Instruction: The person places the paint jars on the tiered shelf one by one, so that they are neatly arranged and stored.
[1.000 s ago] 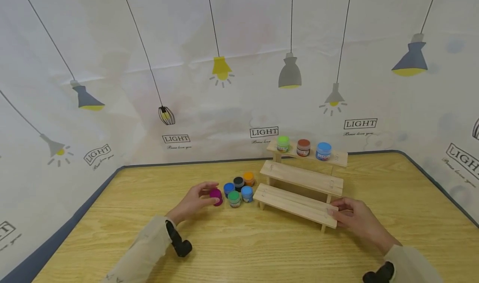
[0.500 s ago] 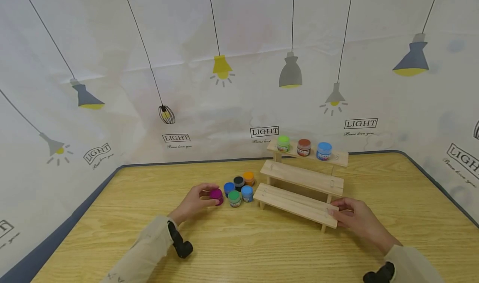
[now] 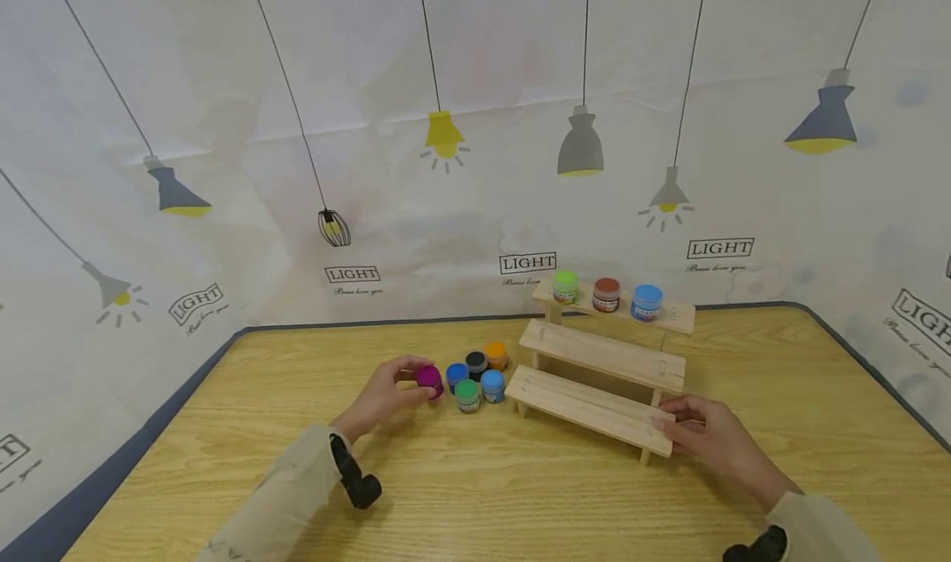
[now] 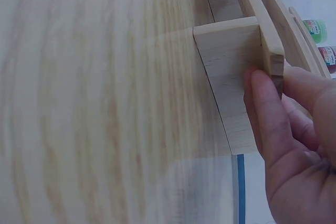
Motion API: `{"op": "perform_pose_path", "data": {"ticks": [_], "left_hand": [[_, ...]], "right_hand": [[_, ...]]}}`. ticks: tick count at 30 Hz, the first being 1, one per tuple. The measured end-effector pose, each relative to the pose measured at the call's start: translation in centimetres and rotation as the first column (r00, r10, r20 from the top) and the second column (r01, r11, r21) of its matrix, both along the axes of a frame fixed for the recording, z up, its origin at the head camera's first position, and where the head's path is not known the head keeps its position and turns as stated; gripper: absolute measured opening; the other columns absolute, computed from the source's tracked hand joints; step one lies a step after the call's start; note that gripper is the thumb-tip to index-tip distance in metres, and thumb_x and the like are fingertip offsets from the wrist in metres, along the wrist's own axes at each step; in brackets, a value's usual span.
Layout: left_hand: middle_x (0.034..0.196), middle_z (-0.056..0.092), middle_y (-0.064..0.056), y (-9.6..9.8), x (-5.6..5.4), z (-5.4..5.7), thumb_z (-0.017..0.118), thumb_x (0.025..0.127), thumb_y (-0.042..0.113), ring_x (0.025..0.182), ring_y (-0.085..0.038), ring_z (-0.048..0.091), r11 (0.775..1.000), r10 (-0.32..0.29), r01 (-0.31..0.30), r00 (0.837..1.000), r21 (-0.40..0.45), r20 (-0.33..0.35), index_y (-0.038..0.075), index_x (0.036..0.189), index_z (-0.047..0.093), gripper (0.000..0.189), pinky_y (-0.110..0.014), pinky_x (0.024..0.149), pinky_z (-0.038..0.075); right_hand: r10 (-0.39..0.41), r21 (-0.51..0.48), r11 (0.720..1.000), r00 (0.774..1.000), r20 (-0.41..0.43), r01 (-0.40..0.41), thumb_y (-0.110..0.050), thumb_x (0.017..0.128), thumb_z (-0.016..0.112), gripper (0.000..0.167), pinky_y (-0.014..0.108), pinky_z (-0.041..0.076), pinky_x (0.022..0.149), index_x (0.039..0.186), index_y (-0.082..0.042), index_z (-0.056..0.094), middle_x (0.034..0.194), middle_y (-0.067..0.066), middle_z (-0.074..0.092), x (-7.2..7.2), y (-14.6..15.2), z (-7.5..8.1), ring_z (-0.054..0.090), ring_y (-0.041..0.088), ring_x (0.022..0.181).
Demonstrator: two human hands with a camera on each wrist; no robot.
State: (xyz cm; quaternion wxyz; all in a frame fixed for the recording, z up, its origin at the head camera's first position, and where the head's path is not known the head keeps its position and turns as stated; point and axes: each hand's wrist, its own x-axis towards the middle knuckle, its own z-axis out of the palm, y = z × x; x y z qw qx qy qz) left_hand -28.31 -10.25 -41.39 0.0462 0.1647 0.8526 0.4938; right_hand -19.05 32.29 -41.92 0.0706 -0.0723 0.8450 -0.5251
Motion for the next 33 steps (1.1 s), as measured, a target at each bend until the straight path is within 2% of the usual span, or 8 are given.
{"op": "perform_pose_path", "data": {"ticks": [7, 14, 21, 28, 33], "left_hand": [[0.109, 0.057, -0.008, 0.1, 0.5, 1.4, 0.07, 0.076, 0.017, 0.099, -0.025, 0.053, 1.0, 0.013, -0.013, 1.0, 0.011, -0.019, 0.005, 0.115, 0.057, 0.043, -0.036, 0.079, 0.046], [0.106, 0.057, -0.007, 1.4, 1.5, 2.4, 0.07, 0.077, 0.016, 0.097, -0.024, 0.054, 0.998, -0.055, 0.056, 0.998, 0.037, -0.034, 0.007, 0.114, 0.057, 0.04, -0.032, 0.077, 0.048], [0.105, 0.055, -0.011, 3.4, 2.3, 2.2, 0.069, 0.077, 0.01, 0.094, -0.024, 0.054, 0.989, -0.123, 0.13, 0.988, 0.073, -0.09, 0.001, 0.111, 0.057, 0.038, -0.027, 0.076, 0.049], [0.105, 0.052, -0.01, 5.6, 2.7, 2.8, 0.07, 0.075, 0.009, 0.09, -0.022, 0.053, 0.984, -0.175, 0.177, 0.974, 0.005, -0.143, 0.004, 0.108, 0.059, 0.035, -0.022, 0.071, 0.049], [0.103, 0.053, -0.01, 7.4, 2.9, 3.9, 0.07, 0.075, 0.006, 0.09, -0.022, 0.055, 0.976, -0.215, 0.217, 0.963, -0.006, -0.166, 0.002, 0.108, 0.06, 0.034, -0.024, 0.072, 0.049]], "right_hand": [[0.008, -0.017, 1.0, 1.0, -0.008, -0.008, -0.014, 0.091, 0.05, 0.043, 0.031, 0.052, 0.065, 0.114, 0.021, 0.04, 0.096, 0.016, 0.055, 0.0, 0.1, -0.1, 0.059, 0.003, 0.078], [0.008, -0.007, 1.0, 1.0, -0.018, -0.008, -0.015, 0.091, 0.05, 0.043, 0.03, 0.052, 0.065, 0.114, 0.021, 0.041, 0.096, 0.016, 0.055, -0.1, 0.1, -0.1, 0.058, 0.002, 0.078], [0.012, 0.003, 1.0, 1.0, -0.023, -0.012, -0.015, 0.091, 0.05, 0.043, 0.03, 0.052, 0.066, 0.114, 0.02, 0.042, 0.097, 0.017, 0.055, -0.1, 0.2, -0.2, 0.058, 0.001, 0.079], [0.021, 0.001, 1.0, 0.999, -0.025, -0.021, -0.015, 0.092, 0.049, 0.043, 0.03, 0.052, 0.066, 0.114, 0.021, 0.041, 0.098, 0.018, 0.054, 0.0, 0.2, -0.1, 0.057, 0.0, 0.079], [0.01, 0.006, 1.0, 1.0, -0.019, -0.01, -0.015, 0.092, 0.049, 0.043, 0.03, 0.052, 0.066, 0.115, 0.02, 0.041, 0.099, 0.018, 0.054, 0.1, 0.1, 0.0, 0.057, 0.0, 0.079]]}}
